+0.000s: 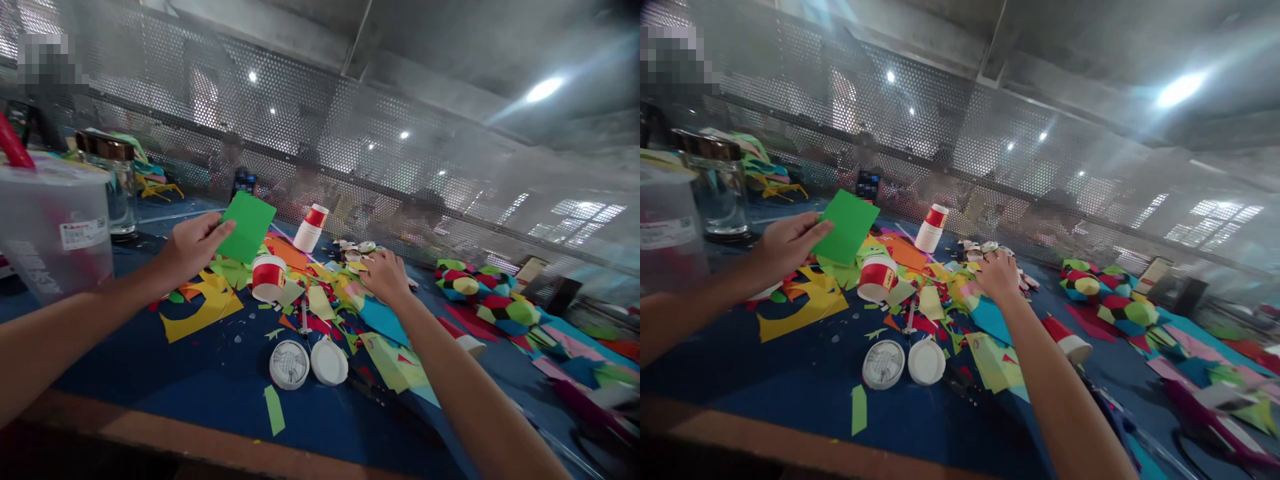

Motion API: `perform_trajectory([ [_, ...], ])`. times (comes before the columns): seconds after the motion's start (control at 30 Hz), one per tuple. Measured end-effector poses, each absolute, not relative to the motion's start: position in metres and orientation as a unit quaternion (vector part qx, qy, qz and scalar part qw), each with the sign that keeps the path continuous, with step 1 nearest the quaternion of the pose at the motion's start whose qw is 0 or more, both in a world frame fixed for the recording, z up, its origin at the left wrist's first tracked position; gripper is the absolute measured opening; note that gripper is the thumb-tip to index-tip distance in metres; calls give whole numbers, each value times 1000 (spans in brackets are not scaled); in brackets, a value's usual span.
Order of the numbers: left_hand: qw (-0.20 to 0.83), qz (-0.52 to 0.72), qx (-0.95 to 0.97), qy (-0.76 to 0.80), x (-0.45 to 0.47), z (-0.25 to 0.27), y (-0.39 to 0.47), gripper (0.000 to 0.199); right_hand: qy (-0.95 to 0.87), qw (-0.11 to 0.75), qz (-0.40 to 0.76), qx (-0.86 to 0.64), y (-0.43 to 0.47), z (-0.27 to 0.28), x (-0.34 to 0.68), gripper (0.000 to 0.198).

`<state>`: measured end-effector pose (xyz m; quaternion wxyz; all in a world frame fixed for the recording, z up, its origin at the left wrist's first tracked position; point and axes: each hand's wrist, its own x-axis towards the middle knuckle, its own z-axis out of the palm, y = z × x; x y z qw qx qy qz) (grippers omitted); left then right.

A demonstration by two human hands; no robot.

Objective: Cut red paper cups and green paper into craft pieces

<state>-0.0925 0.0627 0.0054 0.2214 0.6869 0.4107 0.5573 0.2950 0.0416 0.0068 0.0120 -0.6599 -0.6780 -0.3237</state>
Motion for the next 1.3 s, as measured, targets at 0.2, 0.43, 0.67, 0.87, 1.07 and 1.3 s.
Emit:
perform_trajectory([
  [0.2,249,591,671,373,-83,-2,61,18,-756,94,-243,-601,-44,14,262,25],
  [0.43,382,563,664,310,-68,0,44,30,-769,170,-230,-572,-165,-38,272,35],
  [0.67,413,580,638,294,-64,0,33,42,-723,247,-179,-620,-174,-68,278,32],
  [0.87,412,594,631,280,-64,-1,32,34,-728,274,-157,-608,-179,-67,283,16],
  [1.07,394,608,630,279,-64,-1,34,27,-716,307,-161,-606,-189,-65,285,12],
  [1.3,386,604,633,292,-64,-5,36,25,-628,361,-115,-679,-198,-69,288,20],
])
